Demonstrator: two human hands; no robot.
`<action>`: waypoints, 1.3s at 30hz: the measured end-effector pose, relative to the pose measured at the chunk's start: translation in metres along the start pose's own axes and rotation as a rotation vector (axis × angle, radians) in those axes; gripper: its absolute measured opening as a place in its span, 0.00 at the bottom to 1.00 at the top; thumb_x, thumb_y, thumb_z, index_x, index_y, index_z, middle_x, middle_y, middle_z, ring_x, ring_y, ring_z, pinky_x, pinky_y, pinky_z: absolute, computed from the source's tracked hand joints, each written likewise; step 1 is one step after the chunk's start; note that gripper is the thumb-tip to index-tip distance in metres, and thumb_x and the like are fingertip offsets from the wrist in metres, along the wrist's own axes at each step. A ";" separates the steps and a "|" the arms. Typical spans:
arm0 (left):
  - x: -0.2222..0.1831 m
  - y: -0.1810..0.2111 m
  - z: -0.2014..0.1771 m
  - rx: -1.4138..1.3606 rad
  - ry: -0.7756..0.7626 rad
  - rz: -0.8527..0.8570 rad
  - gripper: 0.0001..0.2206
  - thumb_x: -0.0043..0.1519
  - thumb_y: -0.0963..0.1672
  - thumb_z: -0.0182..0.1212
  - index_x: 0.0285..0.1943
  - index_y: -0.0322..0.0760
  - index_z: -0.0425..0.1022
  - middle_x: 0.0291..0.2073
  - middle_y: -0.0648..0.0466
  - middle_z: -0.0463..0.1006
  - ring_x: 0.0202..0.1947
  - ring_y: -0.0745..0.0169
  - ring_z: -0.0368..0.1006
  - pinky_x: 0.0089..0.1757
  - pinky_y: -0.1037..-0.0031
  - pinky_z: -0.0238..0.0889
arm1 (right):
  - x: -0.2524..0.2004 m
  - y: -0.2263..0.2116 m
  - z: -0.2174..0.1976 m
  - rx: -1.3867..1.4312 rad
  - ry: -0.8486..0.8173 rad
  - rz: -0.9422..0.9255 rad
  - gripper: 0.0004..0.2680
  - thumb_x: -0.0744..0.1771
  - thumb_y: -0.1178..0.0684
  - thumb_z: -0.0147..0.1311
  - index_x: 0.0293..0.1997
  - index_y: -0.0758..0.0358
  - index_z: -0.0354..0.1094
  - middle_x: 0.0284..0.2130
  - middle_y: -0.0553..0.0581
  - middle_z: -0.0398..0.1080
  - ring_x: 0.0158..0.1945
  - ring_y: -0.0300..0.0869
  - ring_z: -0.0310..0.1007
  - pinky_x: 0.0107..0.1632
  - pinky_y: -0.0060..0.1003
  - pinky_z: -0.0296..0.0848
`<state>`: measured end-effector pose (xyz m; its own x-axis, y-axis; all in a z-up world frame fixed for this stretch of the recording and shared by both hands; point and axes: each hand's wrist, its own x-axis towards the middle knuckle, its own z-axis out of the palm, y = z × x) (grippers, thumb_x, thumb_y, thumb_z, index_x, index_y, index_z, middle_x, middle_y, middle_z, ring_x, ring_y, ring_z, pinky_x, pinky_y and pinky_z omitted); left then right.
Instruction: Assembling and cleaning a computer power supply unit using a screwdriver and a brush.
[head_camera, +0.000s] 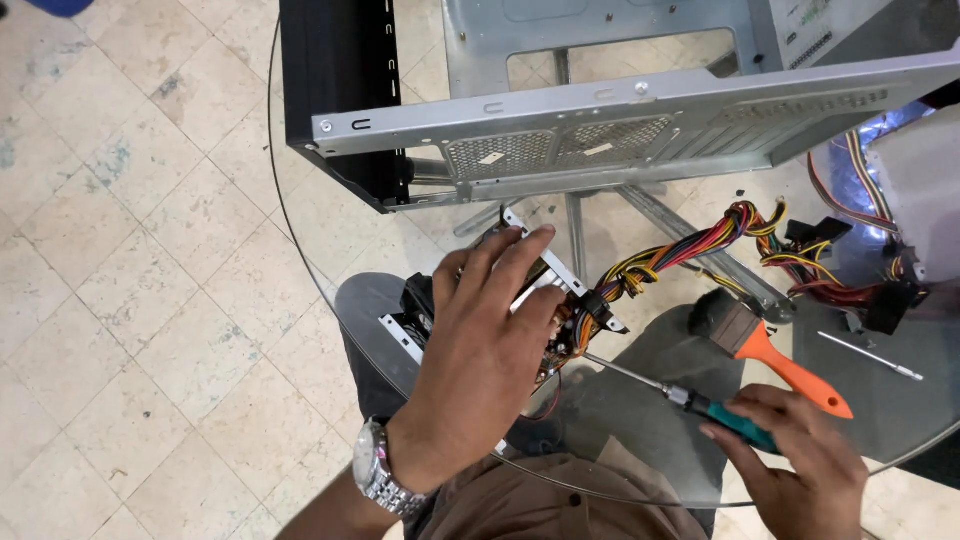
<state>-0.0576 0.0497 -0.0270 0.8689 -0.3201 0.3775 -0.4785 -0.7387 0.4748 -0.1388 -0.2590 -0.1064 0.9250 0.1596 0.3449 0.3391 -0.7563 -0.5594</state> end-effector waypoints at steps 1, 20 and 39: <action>0.001 -0.002 -0.002 -0.004 0.000 -0.001 0.06 0.63 0.38 0.63 0.47 0.28 0.74 0.64 0.35 0.68 0.64 0.30 0.63 0.57 0.41 0.53 | -0.003 0.004 0.002 -0.003 -0.002 0.001 0.12 0.60 0.57 0.70 0.43 0.69 0.75 0.42 0.62 0.75 0.41 0.44 0.76 0.46 0.36 0.76; 0.025 -0.020 -0.001 -0.097 -0.180 0.225 0.11 0.64 0.38 0.64 0.54 0.27 0.75 0.53 0.40 0.80 0.65 0.34 0.69 0.69 0.36 0.34 | 0.183 -0.064 0.006 -0.304 -0.333 -0.709 0.10 0.68 0.48 0.58 0.53 0.57 0.73 0.46 0.53 0.70 0.56 0.51 0.68 0.68 0.64 0.51; 0.024 -0.036 0.009 -0.189 -0.206 0.300 0.18 0.61 0.34 0.67 0.60 0.20 0.72 0.58 0.33 0.76 0.65 0.28 0.67 0.68 0.30 0.37 | 0.209 -0.065 0.011 0.107 -0.518 -0.732 0.04 0.68 0.55 0.57 0.39 0.64 0.69 0.34 0.54 0.68 0.30 0.45 0.67 0.53 0.45 0.58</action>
<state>-0.0186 0.0630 -0.0423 0.6852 -0.6309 0.3639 -0.7128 -0.4782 0.5130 0.0343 -0.1693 -0.0066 0.4240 0.8630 0.2746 0.8636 -0.2940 -0.4095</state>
